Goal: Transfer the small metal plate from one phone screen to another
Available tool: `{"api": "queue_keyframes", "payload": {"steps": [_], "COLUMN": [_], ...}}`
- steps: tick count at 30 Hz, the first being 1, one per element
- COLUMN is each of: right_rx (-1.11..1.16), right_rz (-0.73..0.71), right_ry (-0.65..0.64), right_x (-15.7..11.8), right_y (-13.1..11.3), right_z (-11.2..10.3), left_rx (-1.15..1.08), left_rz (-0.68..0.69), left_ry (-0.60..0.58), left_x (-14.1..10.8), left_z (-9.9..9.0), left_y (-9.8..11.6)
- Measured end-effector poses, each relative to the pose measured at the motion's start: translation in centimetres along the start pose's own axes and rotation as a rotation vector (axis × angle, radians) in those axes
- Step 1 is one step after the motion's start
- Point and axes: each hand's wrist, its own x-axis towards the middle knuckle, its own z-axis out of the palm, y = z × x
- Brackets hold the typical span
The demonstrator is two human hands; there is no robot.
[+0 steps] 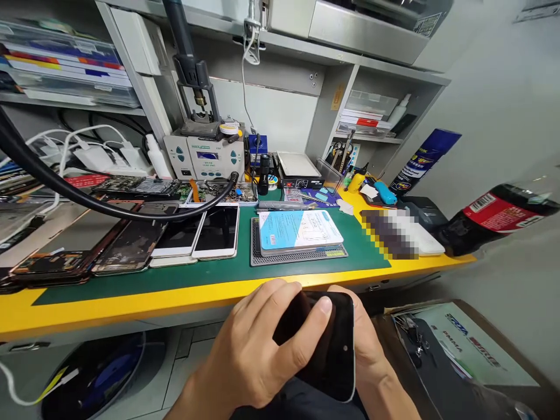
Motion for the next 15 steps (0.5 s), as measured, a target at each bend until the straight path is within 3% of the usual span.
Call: {"api": "queue_keyframes", "payload": {"steps": [10,15], "right_rx": [-0.05,0.0], "right_rz": [-0.066,-0.064], "right_ry": [0.063,0.01], "right_x": [0.4,0.6], "right_y": [0.7,0.8], "right_z": [-1.4,-1.4], "left_rx": [0.014,-0.117], "left_rz": [0.034,-0.025], "left_ry": [0.011,0.006], "left_x": [0.7,0.1], "left_z": [0.0,0.4], "left_y": [-0.3,-0.3]}}
